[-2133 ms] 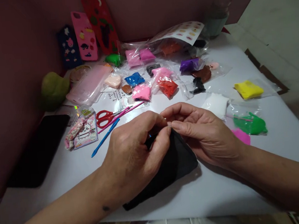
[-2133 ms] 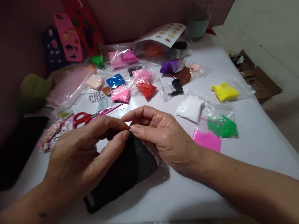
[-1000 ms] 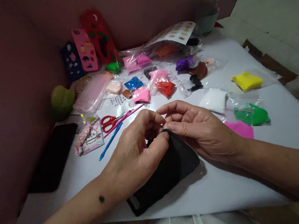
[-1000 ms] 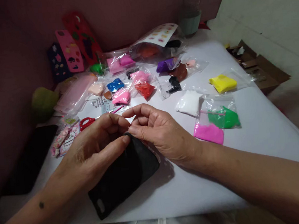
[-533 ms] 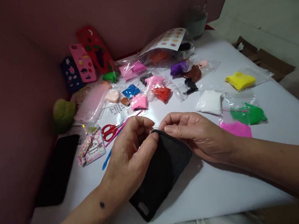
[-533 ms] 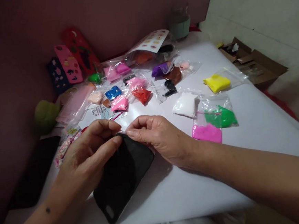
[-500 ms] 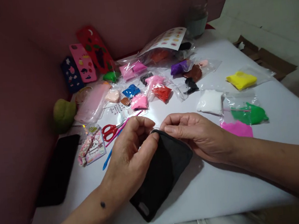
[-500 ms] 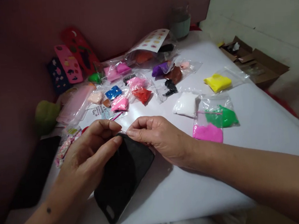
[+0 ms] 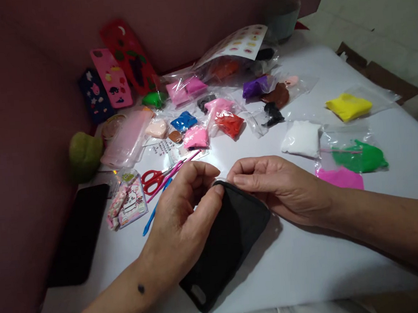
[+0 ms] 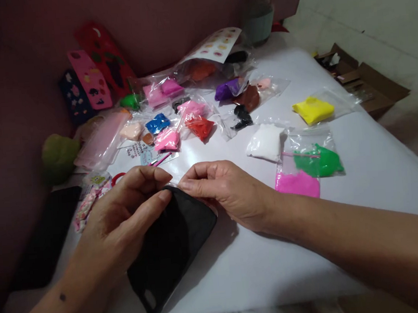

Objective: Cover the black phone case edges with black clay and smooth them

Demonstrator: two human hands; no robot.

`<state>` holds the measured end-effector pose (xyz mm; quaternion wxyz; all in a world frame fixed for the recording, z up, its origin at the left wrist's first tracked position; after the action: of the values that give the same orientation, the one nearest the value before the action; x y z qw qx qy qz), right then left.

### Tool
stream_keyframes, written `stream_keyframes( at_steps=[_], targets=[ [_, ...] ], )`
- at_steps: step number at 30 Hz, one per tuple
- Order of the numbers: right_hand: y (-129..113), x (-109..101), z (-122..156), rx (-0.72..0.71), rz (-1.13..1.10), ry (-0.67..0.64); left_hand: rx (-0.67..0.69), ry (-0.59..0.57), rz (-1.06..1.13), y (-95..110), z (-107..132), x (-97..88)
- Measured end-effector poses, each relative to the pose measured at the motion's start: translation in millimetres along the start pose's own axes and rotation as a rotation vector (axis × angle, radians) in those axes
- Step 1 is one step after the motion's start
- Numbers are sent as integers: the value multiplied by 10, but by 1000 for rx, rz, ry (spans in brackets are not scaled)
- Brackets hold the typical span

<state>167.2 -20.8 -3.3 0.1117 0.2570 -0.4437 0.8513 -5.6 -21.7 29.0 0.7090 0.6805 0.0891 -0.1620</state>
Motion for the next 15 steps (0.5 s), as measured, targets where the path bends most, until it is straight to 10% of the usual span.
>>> stream_keyframes(
  at_steps=[15],
  targets=[
    [11,-6,0,-9,64,-19,-121,-72,22,64,-8,1]
  ],
)
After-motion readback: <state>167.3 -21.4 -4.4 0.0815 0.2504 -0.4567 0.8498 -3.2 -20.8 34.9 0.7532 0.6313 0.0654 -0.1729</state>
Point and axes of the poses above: each hand's wrist, its own z-axis away from the middle knuckle, its own x-axis out of the palm, y = z × x, the point moved 1 cm from there along -z, towards the middle knuckle, and after that the axes turned 12 degrees about y, right-handed, at the moved point
